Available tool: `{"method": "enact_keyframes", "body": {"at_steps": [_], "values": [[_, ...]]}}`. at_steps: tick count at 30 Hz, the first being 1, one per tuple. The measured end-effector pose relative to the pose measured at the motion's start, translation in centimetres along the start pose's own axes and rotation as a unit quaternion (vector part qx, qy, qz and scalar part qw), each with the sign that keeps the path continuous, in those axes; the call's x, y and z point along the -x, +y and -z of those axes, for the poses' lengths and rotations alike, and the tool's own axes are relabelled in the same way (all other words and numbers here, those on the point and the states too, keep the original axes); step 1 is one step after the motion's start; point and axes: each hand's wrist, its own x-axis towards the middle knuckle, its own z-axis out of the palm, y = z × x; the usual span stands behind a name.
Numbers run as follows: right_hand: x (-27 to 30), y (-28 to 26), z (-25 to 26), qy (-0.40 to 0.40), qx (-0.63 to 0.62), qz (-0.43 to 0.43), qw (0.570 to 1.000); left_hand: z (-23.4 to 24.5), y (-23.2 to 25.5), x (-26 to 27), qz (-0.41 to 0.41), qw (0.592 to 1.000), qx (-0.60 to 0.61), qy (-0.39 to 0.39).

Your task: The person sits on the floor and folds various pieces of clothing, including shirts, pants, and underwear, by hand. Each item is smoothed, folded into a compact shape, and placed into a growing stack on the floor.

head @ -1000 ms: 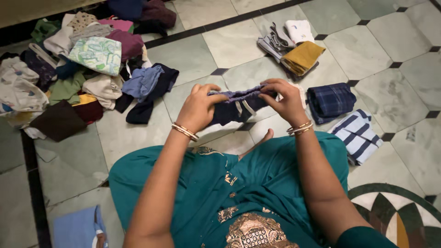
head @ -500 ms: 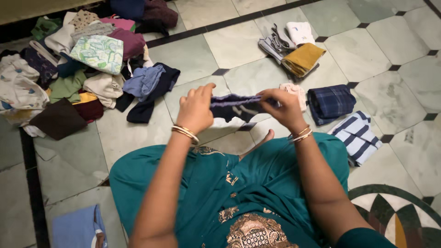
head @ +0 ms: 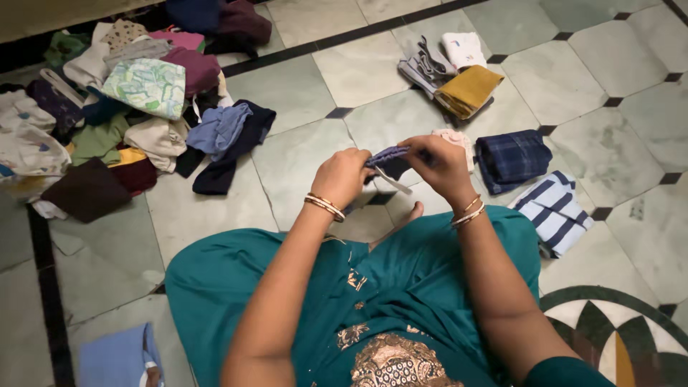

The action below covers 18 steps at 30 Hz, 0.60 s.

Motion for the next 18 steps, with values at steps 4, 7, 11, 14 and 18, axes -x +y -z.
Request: {"method": "enact_keyframes", "body": {"at_steps": [4, 7, 11, 14, 18], "values": [[-0.3, -0.4, 0.3, 0.021, -0.042, -0.050, 0.998, 1.4, 1.2, 0.4, 0.019, 0.998, 0.017, -0.058], [-0.5, -0.6, 0.4, 0.051, -0.054, 0.005, 0.997, 1.4, 1.8, 1.0, -0.104, 0.994, 0.024, 0.001], [-0.3, -0.6, 0.3, 0.061, 0.050, 0.074, 0.994, 0.6, 1.8, 0.5, -0.010, 1.000, -0.023, -0.001], [0.3, -0.6, -0.6, 0.053, 0.043, 0.013, 0.998, -0.5, 1.5, -0.6, 0.027, 0.996, -0.069, 0.054], [1.3, -1.1, -2.7, 0.053, 0.012, -0.098, 0.994, -1.9, 1.6, -1.9, 0.071, 0.991, -0.022, 0.108]]}}
